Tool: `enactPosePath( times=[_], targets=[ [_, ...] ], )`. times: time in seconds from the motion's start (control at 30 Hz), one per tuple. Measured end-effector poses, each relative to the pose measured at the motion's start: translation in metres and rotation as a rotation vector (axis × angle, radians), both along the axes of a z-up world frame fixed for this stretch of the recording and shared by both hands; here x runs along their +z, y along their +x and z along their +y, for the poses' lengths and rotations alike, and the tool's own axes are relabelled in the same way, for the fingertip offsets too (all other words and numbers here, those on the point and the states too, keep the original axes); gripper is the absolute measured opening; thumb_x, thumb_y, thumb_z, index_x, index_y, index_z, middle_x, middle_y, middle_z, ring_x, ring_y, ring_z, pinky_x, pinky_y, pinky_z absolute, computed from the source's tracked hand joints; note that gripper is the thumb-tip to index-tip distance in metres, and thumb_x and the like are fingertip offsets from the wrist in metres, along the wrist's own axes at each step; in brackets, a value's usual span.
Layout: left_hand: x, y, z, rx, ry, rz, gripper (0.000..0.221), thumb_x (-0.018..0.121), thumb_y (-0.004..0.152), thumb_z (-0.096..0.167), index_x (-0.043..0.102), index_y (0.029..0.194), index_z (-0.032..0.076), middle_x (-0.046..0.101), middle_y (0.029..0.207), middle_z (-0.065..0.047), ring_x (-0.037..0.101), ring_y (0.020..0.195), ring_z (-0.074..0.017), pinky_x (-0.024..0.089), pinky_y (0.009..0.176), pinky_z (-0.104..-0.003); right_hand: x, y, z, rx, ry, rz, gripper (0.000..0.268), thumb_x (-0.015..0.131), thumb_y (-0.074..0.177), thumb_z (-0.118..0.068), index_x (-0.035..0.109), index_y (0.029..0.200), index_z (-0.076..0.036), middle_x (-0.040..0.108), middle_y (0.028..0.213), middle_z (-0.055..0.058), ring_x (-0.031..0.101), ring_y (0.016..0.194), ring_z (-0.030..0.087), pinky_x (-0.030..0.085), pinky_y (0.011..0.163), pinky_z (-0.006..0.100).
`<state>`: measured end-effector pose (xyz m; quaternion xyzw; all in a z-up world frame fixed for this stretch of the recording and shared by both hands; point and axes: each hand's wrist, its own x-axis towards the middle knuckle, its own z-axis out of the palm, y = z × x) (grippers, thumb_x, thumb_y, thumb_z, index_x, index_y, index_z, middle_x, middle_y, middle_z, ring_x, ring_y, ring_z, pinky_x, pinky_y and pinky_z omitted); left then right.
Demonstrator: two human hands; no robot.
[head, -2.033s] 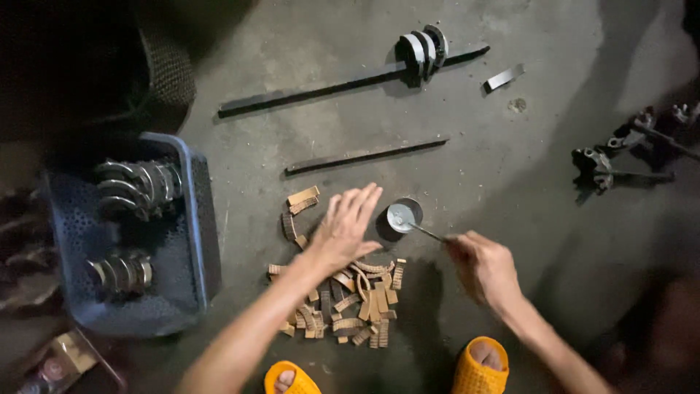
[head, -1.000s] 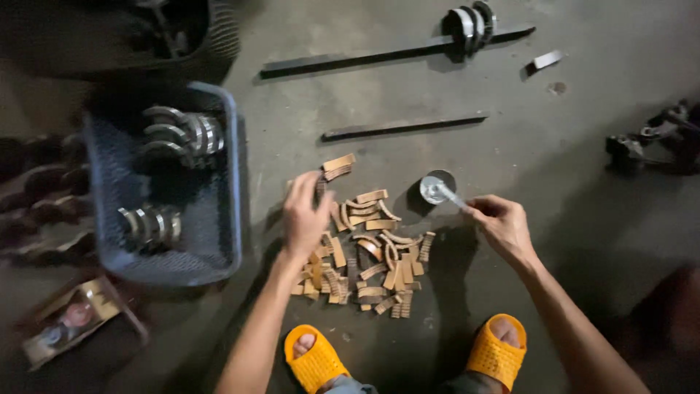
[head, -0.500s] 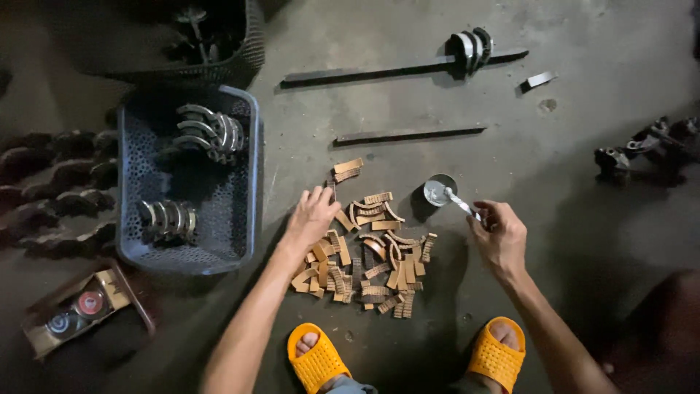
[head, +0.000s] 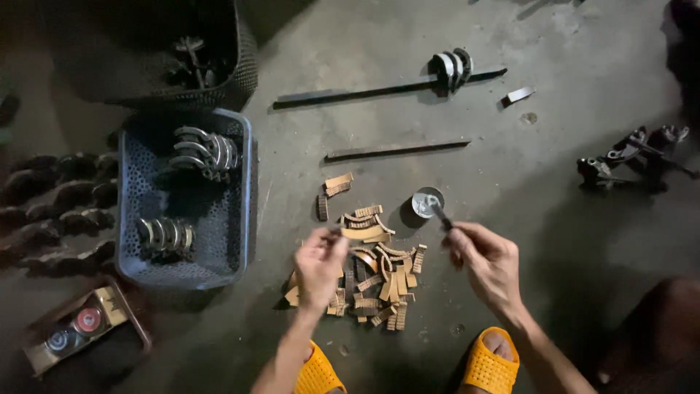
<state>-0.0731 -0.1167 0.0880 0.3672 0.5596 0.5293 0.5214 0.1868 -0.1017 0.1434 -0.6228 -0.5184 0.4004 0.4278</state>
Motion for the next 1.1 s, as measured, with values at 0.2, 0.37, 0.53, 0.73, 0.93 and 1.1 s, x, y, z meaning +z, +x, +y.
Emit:
enactPosePath(
  times=[0.2, 0.37, 0.53, 0.73, 0.93, 1.1],
  targets=[
    [0.034, 0.041, 0.002, -0.006, 0.546, 0.704, 0.029, 0.075, 0.088, 0.009, 0.058, 0.111, 0.0, 0.071, 0.088, -0.008, 0.068, 0.064, -0.0142, 0.063, 0.055, -0.024, 0.03, -0.002, -0.009, 0.083, -0.421, 0.425, 0.022, 0.069, 0.092, -0.014, 0.08, 0.1, 0.003, 0.066, 0.057, 0.009, 0.047, 0.039, 0.011, 0.035, 0.033, 0.026],
    [0.058, 0.053, 0.004, -0.056, 0.645, 0.676, 0.032, 0.08, 0.078, 0.0, 0.057, 0.1, -0.001, 0.074, 0.096, -0.017, 0.077, 0.086, -0.0259, 0.068, 0.076, -0.032, 0.028, -0.008, -0.01, 0.133, -0.49, 0.492, 0.022, 0.071, 0.092, -0.009, 0.083, 0.089, 0.009, 0.06, 0.053, 0.008, 0.045, 0.042, 0.012, 0.032, 0.037, 0.027],
    [0.062, 0.053, 0.002, -0.1, 0.606, 0.567, 0.03, 0.076, 0.081, -0.002, 0.054, 0.102, -0.002, 0.073, 0.1, -0.019, 0.076, 0.086, -0.0263, 0.068, 0.076, -0.032, 0.01, 0.0, 0.001, 0.199, -0.536, 0.334, 0.02, 0.073, 0.089, -0.013, 0.084, 0.089, 0.004, 0.065, 0.053, 0.009, 0.047, 0.041, 0.013, 0.033, 0.035, 0.027],
    [0.058, 0.053, 0.0, -0.059, 0.536, 0.601, 0.028, 0.075, 0.08, -0.002, 0.055, 0.099, -0.001, 0.074, 0.096, -0.017, 0.074, 0.074, -0.0209, 0.064, 0.063, -0.029, 0.024, -0.003, 0.0, 0.186, -0.089, -0.229, 0.013, 0.073, 0.086, -0.014, 0.082, 0.092, -0.006, 0.074, 0.056, 0.005, 0.052, 0.037, 0.009, 0.036, 0.031, 0.022],
    [0.06, 0.054, 0.001, -0.06, 0.619, 0.723, 0.031, 0.079, 0.076, -0.002, 0.056, 0.097, -0.004, 0.072, 0.095, -0.019, 0.076, 0.083, -0.0288, 0.067, 0.073, -0.033, 0.038, -0.029, -0.003, 0.22, 0.09, -0.306, 0.012, 0.072, 0.084, -0.006, 0.078, 0.092, -0.001, 0.077, 0.067, 0.006, 0.052, 0.038, 0.008, 0.039, 0.032, 0.023],
    [0.059, 0.055, 0.0, -0.079, 0.637, 0.664, 0.032, 0.077, 0.078, -0.004, 0.055, 0.101, -0.003, 0.071, 0.093, -0.017, 0.071, 0.075, -0.0242, 0.063, 0.064, -0.03, 0.023, -0.025, 0.005, 0.187, 0.091, -0.361, 0.011, 0.071, 0.089, -0.01, 0.079, 0.085, -0.003, 0.075, 0.06, 0.005, 0.05, 0.035, 0.007, 0.036, 0.028, 0.022]
  ],
)
